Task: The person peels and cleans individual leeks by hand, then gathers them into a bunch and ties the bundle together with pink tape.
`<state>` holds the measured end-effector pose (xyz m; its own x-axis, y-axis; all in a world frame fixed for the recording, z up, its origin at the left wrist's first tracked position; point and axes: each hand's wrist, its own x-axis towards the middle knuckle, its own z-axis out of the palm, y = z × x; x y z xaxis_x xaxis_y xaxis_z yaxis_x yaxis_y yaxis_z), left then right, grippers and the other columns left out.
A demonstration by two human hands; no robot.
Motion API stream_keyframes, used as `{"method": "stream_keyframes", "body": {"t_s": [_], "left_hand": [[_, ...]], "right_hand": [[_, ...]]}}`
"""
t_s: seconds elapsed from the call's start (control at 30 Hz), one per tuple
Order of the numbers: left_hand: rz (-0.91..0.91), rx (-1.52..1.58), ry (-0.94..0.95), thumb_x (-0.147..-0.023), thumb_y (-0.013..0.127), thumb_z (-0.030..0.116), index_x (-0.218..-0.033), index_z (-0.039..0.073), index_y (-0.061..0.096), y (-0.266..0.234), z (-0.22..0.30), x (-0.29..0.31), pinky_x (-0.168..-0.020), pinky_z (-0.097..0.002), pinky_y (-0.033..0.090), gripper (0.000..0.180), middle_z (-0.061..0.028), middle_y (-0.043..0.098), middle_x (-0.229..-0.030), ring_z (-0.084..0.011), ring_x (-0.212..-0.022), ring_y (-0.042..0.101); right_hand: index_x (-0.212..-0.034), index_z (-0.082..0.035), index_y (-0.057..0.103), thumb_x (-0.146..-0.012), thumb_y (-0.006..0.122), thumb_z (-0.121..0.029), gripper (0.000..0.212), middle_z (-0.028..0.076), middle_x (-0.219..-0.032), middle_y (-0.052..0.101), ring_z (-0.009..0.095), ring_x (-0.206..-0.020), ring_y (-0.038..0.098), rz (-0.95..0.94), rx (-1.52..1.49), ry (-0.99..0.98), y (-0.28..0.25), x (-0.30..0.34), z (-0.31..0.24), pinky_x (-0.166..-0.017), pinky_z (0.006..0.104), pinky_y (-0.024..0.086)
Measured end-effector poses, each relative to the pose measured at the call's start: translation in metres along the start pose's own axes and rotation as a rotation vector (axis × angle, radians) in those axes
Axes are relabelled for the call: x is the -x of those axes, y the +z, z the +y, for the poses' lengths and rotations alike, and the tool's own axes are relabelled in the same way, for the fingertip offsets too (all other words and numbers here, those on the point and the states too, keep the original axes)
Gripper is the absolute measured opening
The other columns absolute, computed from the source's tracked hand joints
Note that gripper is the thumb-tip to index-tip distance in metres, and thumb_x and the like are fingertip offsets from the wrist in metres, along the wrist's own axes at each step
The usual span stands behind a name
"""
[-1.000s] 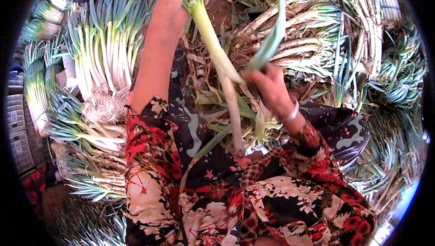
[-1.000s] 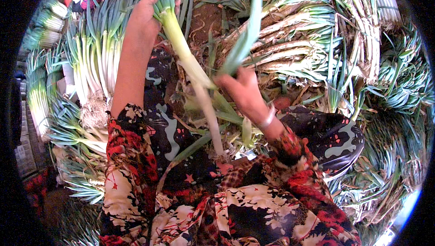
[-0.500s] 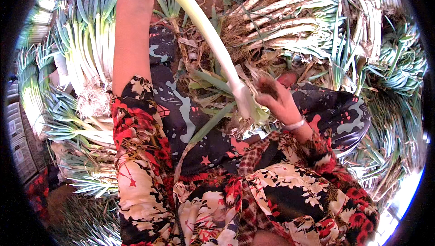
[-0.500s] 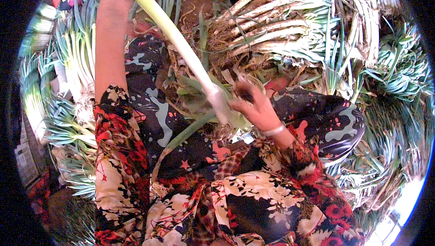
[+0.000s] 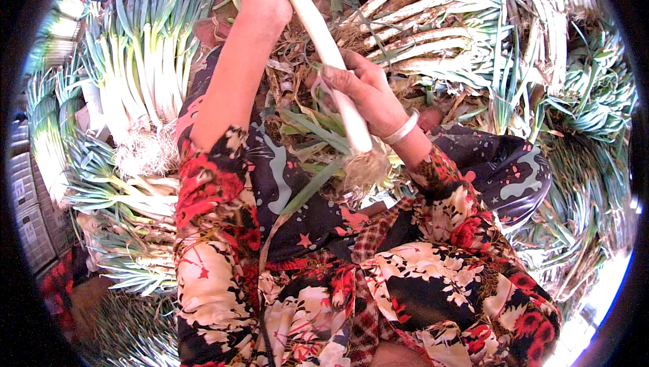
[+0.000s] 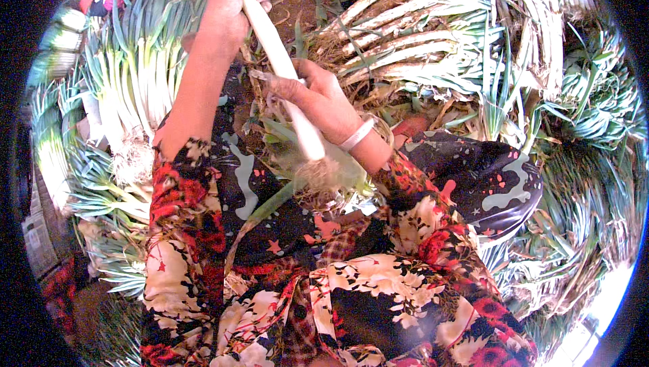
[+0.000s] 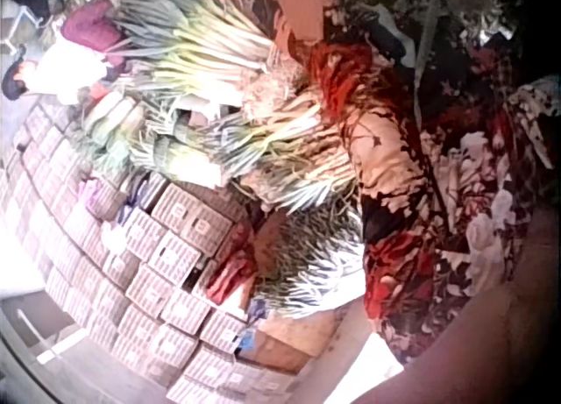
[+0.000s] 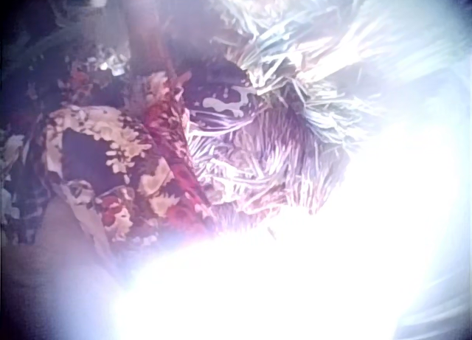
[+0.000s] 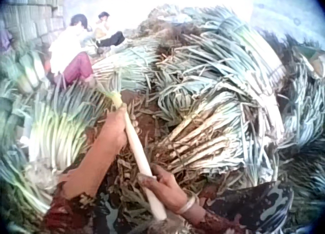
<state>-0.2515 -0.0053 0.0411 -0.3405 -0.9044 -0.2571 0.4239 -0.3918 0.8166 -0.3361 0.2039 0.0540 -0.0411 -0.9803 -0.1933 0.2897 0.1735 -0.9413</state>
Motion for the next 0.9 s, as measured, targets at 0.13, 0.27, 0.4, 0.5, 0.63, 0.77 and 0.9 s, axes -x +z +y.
{"method": "stream_keyframes", "body": {"t_s": [0.13,0.27,0.4,0.5,0.63,0.77,0.9], "left_hand": [[0.165,-0.173,0.093,-0.090,0.043,0.033,-0.091,0.000,0.048,0.002,0.007,-0.009,-0.050,-0.0362,0.048,0.034,-0.0128,0.052,-0.066,-0.0259,-0.053,0.053],[0.272,-0.127,0.204,-0.087,0.048,0.037,-0.092,0.002,0.049,-0.043,0.024,-0.041,-0.046,-0.0345,0.049,0.036,-0.0109,0.052,-0.065,-0.0233,-0.049,0.052],[0.253,-0.037,0.275,-0.088,0.047,0.034,-0.096,0.003,0.047,-0.057,0.032,-0.056,-0.045,-0.0328,0.048,0.032,-0.0093,0.050,-0.065,-0.0204,-0.051,0.051],[0.225,0.020,0.210,-0.089,0.046,0.033,-0.089,0.006,0.045,-0.026,0.027,-0.043,-0.043,-0.0318,0.045,0.027,-0.0073,0.049,-0.064,-0.0187,-0.051,0.050],[0.191,0.084,0.160,-0.090,0.044,0.030,-0.082,0.008,0.043,0.005,0.032,-0.018,-0.040,-0.0303,0.042,0.024,-0.0059,0.047,-0.061,-0.0172,-0.046,0.046],[0.147,-0.090,0.218,-0.088,0.045,0.030,-0.079,0.007,0.051,0.010,0.040,0.003,-0.042,-0.0358,0.042,0.025,-0.0077,0.049,-0.061,-0.0218,-0.046,0.047],[0.090,-0.643,0.488,-0.087,0.048,0.022,-0.084,0.003,0.051,0.028,0.070,0.040,-0.042,-0.0353,0.040,0.020,-0.0057,0.045,-0.052,-0.0196,-0.046,0.047]], "right_hand": [[-0.095,0.001,0.053,-0.087,0.051,-0.022,0.024,0.006,-0.067,0.054,0.013,-0.056,0.048,0.114,0.809,-0.431,0.001,0.032,0.009,-0.051,0.0266,0.039],[-0.071,-0.002,0.053,-0.079,0.057,-0.011,0.013,0.015,-0.055,0.048,0.028,-0.047,0.049,-0.005,0.883,-0.154,-0.002,0.147,-0.011,-0.044,0.0362,0.036],[-0.067,-0.002,0.055,-0.077,0.061,-0.017,0.019,0.013,-0.052,0.047,0.026,-0.043,0.048,0.105,0.804,0.123,-0.039,0.222,-0.025,-0.042,0.0347,0.035],[-0.084,0.002,0.060,-0.078,0.058,-0.015,0.018,0.013,-0.063,0.053,0.022,-0.052,0.052,0.021,0.863,0.131,-0.056,0.205,-0.026,-0.048,0.0331,0.039],[-0.110,0.004,0.052,-0.079,0.058,-0.018,0.039,0.009,-0.096,0.059,0.015,-0.086,0.054,0.181,0.396,0.188,-0.054,0.109,0.000,-0.076,0.0273,0.043],[-0.124,0.002,0.040,-0.081,0.058,-0.019,0.051,0.007,-0.106,0.055,0.015,-0.095,0.050,0.015,-0.171,0.003,0.007,0.038,0.008,-0.084,0.0272,0.040],[-0.082,-0.002,0.056,-0.084,0.054,-0.014,0.013,0.001,-0.065,0.055,0.008,-0.055,0.051,0.079,-0.067,0.154,0.029,0.034,0.008,-0.047,0.0218,0.039]]}}
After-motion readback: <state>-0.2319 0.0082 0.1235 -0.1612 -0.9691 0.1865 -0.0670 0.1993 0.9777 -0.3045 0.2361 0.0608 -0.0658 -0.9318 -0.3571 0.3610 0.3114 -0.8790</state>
